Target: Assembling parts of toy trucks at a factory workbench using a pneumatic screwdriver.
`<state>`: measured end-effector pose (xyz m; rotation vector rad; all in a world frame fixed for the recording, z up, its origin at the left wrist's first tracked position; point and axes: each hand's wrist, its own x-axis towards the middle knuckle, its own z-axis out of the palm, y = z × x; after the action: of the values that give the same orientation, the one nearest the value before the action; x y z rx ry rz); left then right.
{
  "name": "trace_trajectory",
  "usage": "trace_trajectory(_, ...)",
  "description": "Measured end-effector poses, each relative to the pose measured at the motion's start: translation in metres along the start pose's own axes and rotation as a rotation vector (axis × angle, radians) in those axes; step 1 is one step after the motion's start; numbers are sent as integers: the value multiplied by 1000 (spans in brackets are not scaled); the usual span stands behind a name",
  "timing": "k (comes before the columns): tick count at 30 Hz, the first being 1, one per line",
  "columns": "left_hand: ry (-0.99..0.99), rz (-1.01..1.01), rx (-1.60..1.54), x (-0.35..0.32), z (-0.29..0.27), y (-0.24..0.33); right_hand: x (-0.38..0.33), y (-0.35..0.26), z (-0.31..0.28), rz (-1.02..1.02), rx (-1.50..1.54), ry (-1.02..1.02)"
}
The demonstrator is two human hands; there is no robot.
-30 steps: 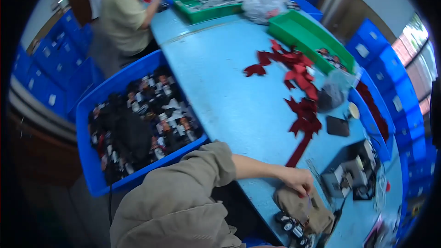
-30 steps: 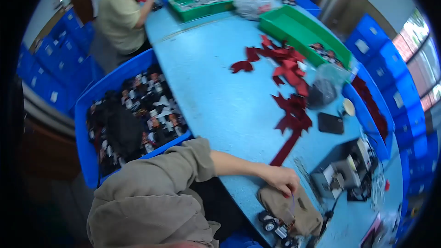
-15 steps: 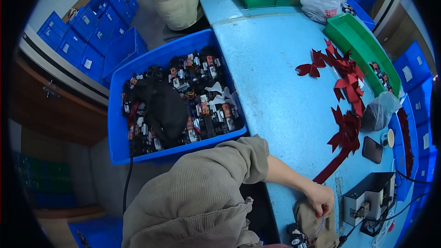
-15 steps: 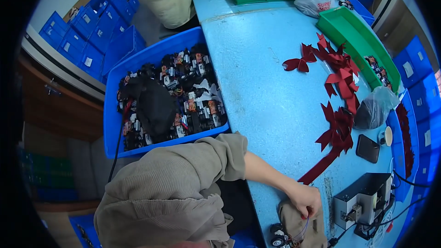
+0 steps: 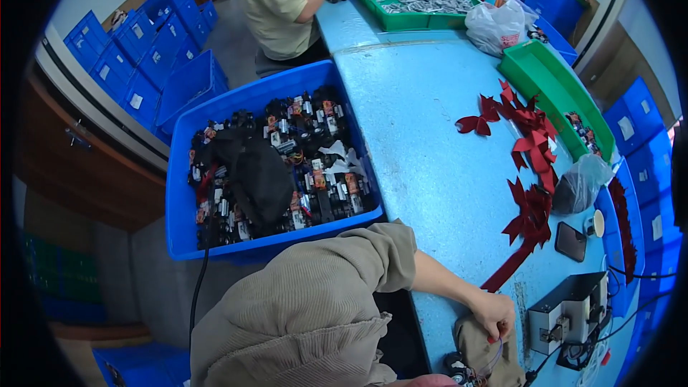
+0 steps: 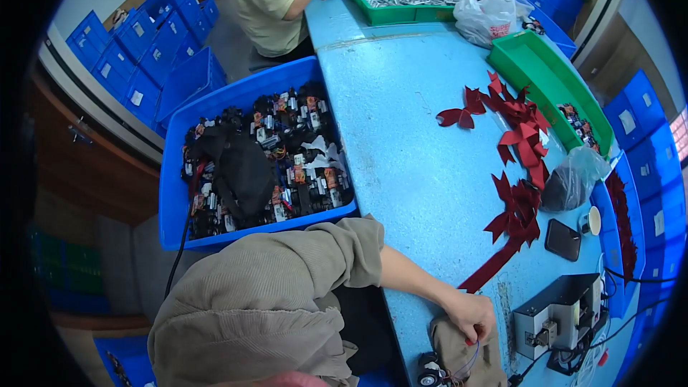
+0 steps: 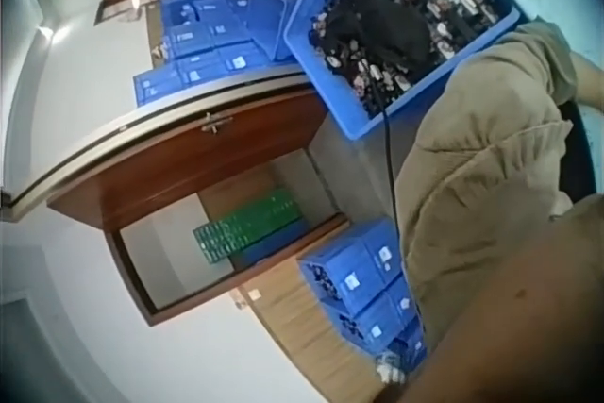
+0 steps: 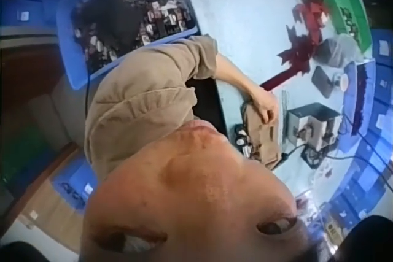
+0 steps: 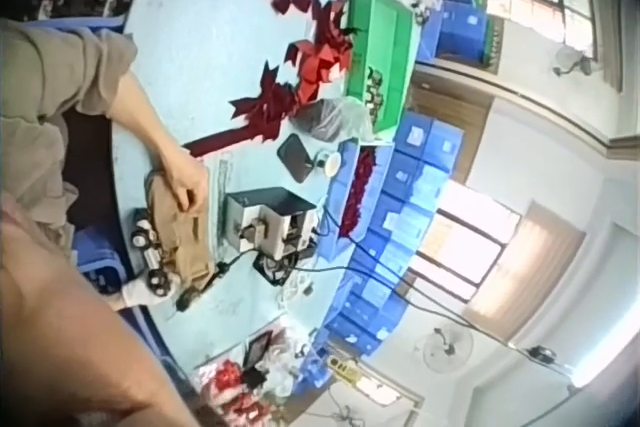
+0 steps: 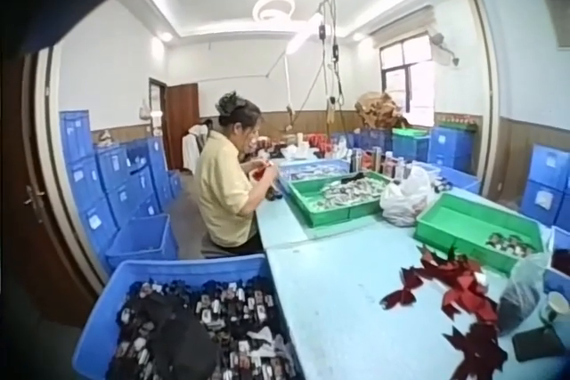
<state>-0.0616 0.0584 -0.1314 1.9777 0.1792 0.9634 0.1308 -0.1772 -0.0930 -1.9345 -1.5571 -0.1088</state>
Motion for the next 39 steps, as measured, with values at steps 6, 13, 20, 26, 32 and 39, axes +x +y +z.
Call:
trace_trajectory(6, 20, 45, 16, 6, 1, 5, 18, 52, 40, -842, 870, 308)
trace_trajectory(13, -25, -37, 38, -5, 9, 13, 25, 106, 75, -932, 910, 317)
trace_trajectory(20, -96, -125, 23, -3, -14, 13, -42, 30, 14, 613, 208, -21)
trace_trajectory(26, -129, -207, 160, 11, -25, 25, -17, 23, 20, 434, 218, 104)
trace_trajectory(32, -166, -261, 78, 21, -8, 39, -22, 21, -10, 478, 356, 80)
trace_trajectory(39, -148, -264, 126, 9, -9, 36, -24, 22, -28, 438, 259, -147)
